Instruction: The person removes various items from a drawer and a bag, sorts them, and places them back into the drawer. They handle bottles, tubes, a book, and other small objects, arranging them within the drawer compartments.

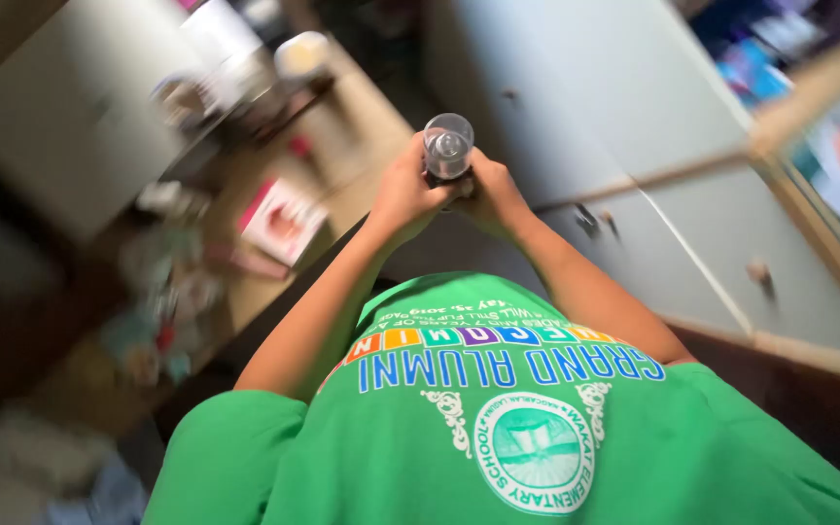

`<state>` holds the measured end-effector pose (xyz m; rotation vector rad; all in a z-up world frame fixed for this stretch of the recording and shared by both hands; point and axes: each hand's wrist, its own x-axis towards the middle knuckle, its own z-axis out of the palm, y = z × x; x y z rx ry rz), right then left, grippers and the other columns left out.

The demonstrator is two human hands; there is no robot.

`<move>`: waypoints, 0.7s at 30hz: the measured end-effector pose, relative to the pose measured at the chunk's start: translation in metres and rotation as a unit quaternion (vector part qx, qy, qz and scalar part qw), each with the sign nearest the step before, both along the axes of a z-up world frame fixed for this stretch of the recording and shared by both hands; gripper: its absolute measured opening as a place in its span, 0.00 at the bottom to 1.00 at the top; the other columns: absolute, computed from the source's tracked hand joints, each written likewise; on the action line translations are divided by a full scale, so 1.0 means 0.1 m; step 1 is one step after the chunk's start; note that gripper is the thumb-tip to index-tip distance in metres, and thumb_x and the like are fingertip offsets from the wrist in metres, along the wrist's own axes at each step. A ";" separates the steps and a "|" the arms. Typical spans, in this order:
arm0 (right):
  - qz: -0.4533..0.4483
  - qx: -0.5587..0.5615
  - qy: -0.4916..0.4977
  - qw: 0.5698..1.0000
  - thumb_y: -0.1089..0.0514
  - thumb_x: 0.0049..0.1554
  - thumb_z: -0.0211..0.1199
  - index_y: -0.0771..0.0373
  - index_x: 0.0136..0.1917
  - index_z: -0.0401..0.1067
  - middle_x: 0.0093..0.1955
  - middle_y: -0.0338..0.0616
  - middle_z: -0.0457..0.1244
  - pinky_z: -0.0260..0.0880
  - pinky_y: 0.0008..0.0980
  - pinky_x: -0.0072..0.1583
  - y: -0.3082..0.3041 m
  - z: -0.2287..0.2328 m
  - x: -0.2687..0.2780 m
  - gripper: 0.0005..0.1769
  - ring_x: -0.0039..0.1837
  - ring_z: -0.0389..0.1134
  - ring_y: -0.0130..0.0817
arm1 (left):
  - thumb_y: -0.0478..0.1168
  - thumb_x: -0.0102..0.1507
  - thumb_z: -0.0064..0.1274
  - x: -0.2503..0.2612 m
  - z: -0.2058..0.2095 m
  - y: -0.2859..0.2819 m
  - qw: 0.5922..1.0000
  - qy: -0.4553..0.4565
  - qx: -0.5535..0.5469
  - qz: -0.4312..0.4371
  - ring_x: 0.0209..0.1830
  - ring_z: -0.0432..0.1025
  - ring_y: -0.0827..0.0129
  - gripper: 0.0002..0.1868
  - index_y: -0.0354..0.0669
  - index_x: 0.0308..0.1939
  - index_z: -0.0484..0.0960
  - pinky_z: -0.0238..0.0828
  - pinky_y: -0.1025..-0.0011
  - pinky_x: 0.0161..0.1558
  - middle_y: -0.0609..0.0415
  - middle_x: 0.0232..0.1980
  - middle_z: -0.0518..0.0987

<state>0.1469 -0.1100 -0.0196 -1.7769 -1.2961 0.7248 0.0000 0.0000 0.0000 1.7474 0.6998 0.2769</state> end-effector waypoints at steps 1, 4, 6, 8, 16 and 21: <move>0.016 0.005 -0.002 1.000 0.57 0.51 0.75 0.58 0.69 0.65 0.60 0.50 0.70 0.72 0.37 0.61 0.17 -0.17 -0.08 0.35 0.62 0.73 0.42 | 0.50 0.56 0.71 -0.14 -0.01 0.00 0.998 -0.032 -0.004 0.052 0.70 0.77 0.58 0.46 0.52 0.75 0.65 0.78 0.61 0.64 0.48 0.68 0.80; 0.054 0.025 0.004 0.998 0.57 0.56 0.75 0.60 0.63 0.69 0.55 0.47 0.72 0.75 0.33 0.56 0.59 -0.58 -0.33 0.25 0.55 0.76 0.36 | 0.46 0.56 0.70 -0.69 -0.06 -0.03 0.978 -0.079 0.013 0.192 0.69 0.72 0.59 0.47 0.48 0.75 0.61 0.76 0.62 0.59 0.46 0.70 0.73; 0.068 0.038 0.024 0.997 0.55 0.54 0.78 0.61 0.59 0.69 0.51 0.47 0.70 0.75 0.33 0.50 0.87 -0.77 -0.49 0.25 0.49 0.74 0.37 | 0.45 0.55 0.71 -1.11 -0.13 -0.04 0.962 -0.040 0.041 0.267 0.65 0.69 0.59 0.50 0.46 0.75 0.57 0.72 0.62 0.56 0.44 0.71 0.68; 0.081 0.055 0.059 0.993 0.56 0.57 0.76 0.64 0.61 0.66 0.51 0.46 0.68 0.75 0.34 0.49 1.03 -0.99 -0.63 0.26 0.49 0.73 0.36 | 0.44 0.60 0.67 -1.55 -0.27 -0.16 0.936 -0.083 0.054 0.338 0.66 0.71 0.59 0.44 0.44 0.75 0.60 0.71 0.63 0.62 0.44 0.71 0.71; 0.033 0.073 0.351 0.933 0.54 0.61 0.69 0.70 0.62 0.66 0.55 0.52 0.67 0.74 0.47 0.60 1.52 -1.78 -0.86 0.24 0.56 0.70 0.47 | 0.45 0.60 0.66 -2.78 -0.85 -0.73 0.860 0.004 0.047 0.508 0.55 0.76 0.63 0.35 0.45 0.69 0.69 0.76 0.64 0.56 0.46 0.63 0.75; 0.077 0.262 -0.077 0.959 0.60 0.58 0.76 0.65 0.71 0.53 0.70 0.59 0.52 0.67 0.42 0.66 1.32 -2.01 -0.88 0.39 0.68 0.60 0.48 | 0.45 0.60 0.66 -3.23 -1.04 -0.79 0.850 0.026 0.088 0.519 0.53 0.74 0.61 0.35 0.44 0.68 0.68 0.74 0.63 0.54 0.45 0.61 0.73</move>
